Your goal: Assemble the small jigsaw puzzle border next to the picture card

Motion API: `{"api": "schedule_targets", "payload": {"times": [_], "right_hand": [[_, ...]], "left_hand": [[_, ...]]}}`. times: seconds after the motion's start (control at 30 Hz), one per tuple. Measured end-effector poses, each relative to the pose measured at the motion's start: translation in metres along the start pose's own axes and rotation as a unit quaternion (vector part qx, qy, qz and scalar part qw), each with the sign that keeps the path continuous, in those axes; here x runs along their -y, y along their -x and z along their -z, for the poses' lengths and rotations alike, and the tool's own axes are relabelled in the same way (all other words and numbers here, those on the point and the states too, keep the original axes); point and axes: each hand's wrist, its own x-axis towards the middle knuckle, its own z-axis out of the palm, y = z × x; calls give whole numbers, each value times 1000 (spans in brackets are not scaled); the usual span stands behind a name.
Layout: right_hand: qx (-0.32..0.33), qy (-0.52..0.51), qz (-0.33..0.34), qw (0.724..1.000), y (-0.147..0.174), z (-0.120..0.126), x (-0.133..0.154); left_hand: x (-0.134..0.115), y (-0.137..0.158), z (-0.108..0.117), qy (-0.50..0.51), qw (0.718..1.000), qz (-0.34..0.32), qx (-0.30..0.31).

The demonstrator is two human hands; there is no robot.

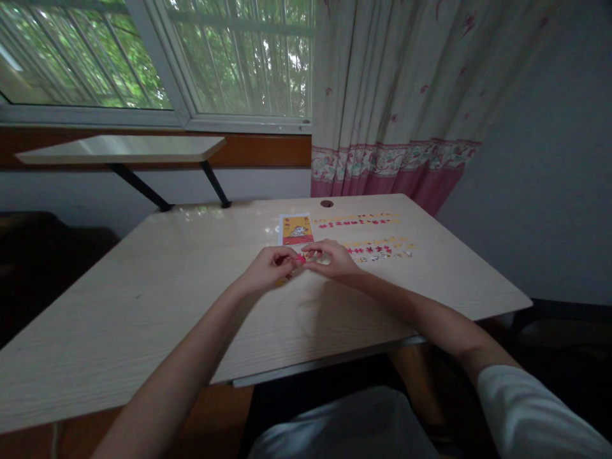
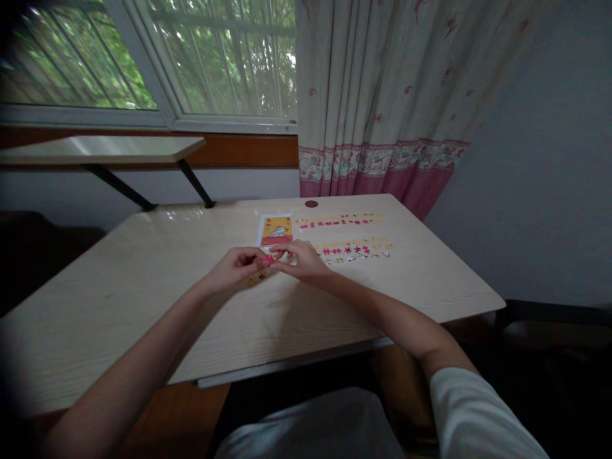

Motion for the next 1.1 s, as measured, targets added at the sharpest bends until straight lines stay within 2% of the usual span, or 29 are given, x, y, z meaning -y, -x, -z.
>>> {"api": "schedule_targets", "payload": {"times": [0.1, 0.23, 0.3, 0.4, 0.57, 0.73, 0.97, 1.1], "right_hand": [[-25, 71, 46, 996, 1, 1, -5], [-42, 114, 88, 989, 2, 2, -6], [-39, 129, 89, 987, 2, 3, -6], [-23, 145, 58, 987, 1, 8, -4], [-49, 142, 3, 989, 0, 25, -5], [-77, 139, 4, 987, -1, 37, -5], [-86, 137, 18, 987, -3, 39, -3], [-68, 141, 9, 988, -2, 37, -3]], "left_hand": [[2, -3, 0, 18, 1000, 2, -13], [1, -3, -1, 34, 999, 0, -16], [-1, -3, -2, 37, 999, 6, -16], [-5, 0, 1, 25, 1000, 13, 1], [-2, 2, 13, -118, 992, 34, 32], [9, 3, 18, -258, 963, 47, 62], [9, 3, 16, -320, 941, 45, 100], [12, 2, 13, -349, 928, 37, 123]]}}
